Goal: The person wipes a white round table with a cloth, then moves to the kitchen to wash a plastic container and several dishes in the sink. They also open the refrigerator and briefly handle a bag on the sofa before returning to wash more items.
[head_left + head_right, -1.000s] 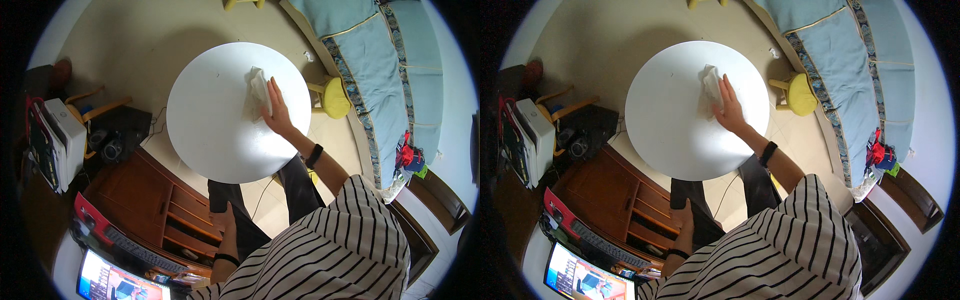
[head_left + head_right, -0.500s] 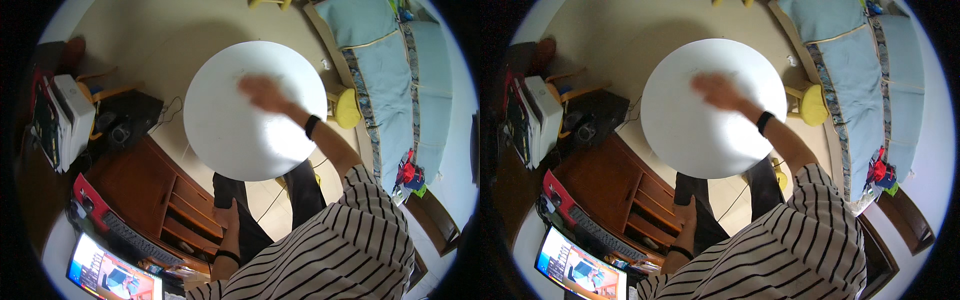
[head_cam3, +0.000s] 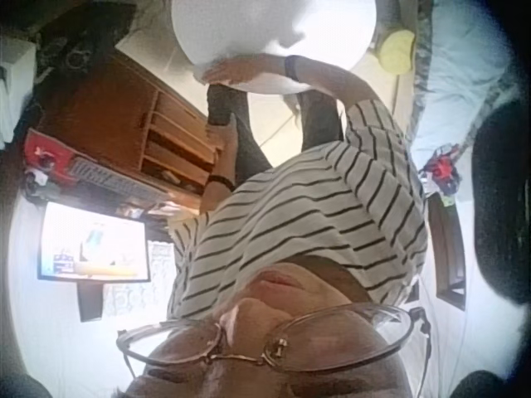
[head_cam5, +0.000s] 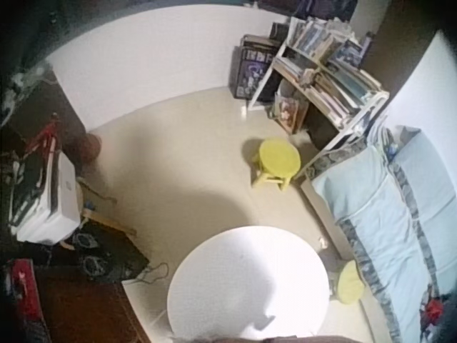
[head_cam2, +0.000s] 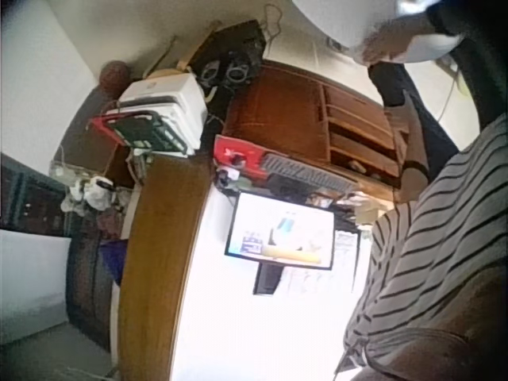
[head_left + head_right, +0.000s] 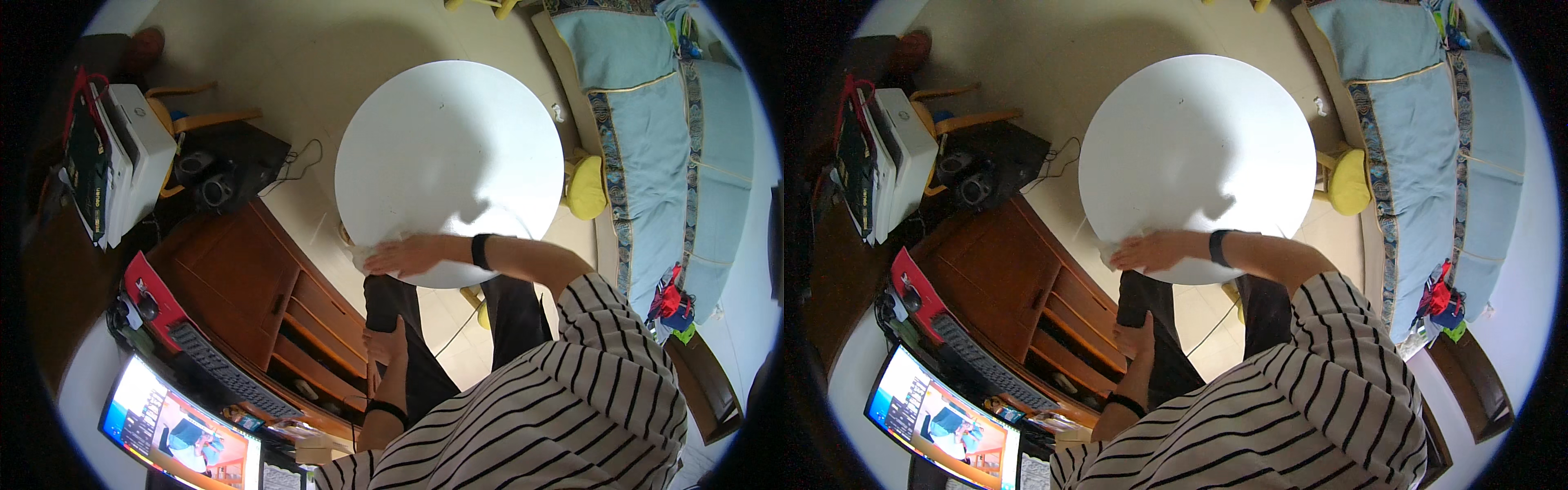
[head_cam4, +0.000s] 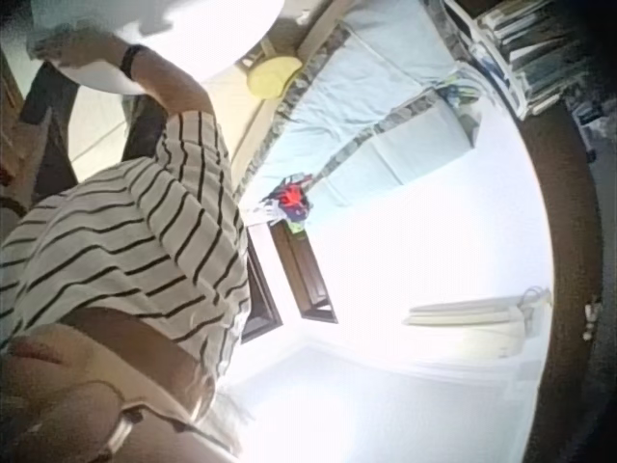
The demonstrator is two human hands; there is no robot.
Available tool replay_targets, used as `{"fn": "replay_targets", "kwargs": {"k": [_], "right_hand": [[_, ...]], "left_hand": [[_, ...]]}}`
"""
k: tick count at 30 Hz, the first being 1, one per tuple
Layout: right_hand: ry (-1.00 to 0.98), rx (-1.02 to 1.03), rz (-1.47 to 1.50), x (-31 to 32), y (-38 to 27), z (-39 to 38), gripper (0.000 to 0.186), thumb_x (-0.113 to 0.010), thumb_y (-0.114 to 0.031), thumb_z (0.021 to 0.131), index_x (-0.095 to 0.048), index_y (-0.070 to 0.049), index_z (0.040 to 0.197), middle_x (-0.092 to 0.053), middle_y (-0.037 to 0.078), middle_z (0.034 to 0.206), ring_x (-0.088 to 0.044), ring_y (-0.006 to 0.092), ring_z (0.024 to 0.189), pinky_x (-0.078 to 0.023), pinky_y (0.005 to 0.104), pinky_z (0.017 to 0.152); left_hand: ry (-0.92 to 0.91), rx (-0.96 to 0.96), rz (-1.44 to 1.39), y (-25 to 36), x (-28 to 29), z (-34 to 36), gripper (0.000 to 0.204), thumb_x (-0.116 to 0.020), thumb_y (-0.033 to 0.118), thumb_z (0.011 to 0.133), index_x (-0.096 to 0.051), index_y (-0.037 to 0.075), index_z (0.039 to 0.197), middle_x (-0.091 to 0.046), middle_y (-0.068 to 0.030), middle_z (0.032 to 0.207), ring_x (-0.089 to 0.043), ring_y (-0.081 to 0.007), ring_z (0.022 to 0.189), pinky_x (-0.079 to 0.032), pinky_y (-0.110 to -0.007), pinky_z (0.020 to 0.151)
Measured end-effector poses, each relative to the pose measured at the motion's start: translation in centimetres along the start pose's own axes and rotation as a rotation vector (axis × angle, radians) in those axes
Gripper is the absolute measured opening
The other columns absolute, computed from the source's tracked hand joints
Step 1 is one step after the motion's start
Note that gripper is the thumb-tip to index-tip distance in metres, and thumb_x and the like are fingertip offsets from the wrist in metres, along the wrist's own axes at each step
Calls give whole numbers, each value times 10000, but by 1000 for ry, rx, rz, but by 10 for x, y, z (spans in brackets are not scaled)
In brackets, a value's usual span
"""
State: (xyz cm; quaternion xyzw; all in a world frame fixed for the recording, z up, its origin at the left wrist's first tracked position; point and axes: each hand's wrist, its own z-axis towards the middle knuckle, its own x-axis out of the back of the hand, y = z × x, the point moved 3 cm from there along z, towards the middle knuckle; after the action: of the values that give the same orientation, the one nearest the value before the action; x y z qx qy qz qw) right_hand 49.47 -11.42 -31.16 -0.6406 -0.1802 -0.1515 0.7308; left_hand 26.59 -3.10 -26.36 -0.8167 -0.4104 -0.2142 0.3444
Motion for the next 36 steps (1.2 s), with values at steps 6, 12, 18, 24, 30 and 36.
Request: {"fn": "replay_targets", "kwargs": {"k": [6, 12, 18, 24, 30, 36], "right_hand": [[549, -821, -599, 169, 97, -66, 643, -574, -267, 812, -302, -123, 1376, -242, 77, 1457, -224, 245, 1335, -177, 470, 1072], [586, -1365, -396, 71, 49, -102, 761, -601, -241, 791, -199, -60, 1411, -176, 156, 1466, -142, 300, 1365, -166, 522, 1047], [360, -509, -221, 6, 7, -22, 621, -563, -344, 841, -316, -137, 1372, -199, 63, 1469, -164, 234, 1360, -113, 491, 1087], [805, -1091, -734, 135, 84, -189, 548, -513, -319, 871, -326, -182, 1367, -234, 102, 1456, -171, 281, 1357, -137, 546, 1057], [1198, -1625, -596, 30, -10, -253, 667, -487, -312, 879, -176, -93, 1426, -111, 184, 1479, -82, 328, 1374, -95, 559, 1054], [789, -1253, -330, 21, 19, -103, 682, -510, -322, 869, -188, -60, 1411, -98, 158, 1482, -79, 299, 1376, -107, 520, 1072]], "left_hand": [[98, -21, 23, -4, -3, -1, 986, -678, 630, 605, -364, -47, 1249, -462, -206, 1203, -492, -321, 1080, -433, -419, 909], [-31, 35, 13, -7, -3, -1, 918, -644, 645, 640, -395, -43, 1194, -475, -195, 1195, -470, -309, 1126, -405, -409, 945], [8, 16, 90, 0, -1, -2, 913, -650, 635, 645, -384, -42, 1196, -483, -197, 1158, -500, -313, 1074, -432, -408, 911], [54, -54, 53, -2, -2, 0, 918, -654, 633, 640, -382, -53, 1185, -498, -186, 1103, -533, -312, 1001, -474, -419, 832], [87, -69, 51, -8, -16, 7, 917, -671, 625, 626, -394, -62, 1167, -506, -188, 1068, -536, -312, 986, -488, -421, 795], [140, -93, 31, -2, -13, 5, 903, -695, 601, 622, -410, -67, 1160, -506, -202, 1075, -531, -311, 1002, -489, -426, 796]]}}
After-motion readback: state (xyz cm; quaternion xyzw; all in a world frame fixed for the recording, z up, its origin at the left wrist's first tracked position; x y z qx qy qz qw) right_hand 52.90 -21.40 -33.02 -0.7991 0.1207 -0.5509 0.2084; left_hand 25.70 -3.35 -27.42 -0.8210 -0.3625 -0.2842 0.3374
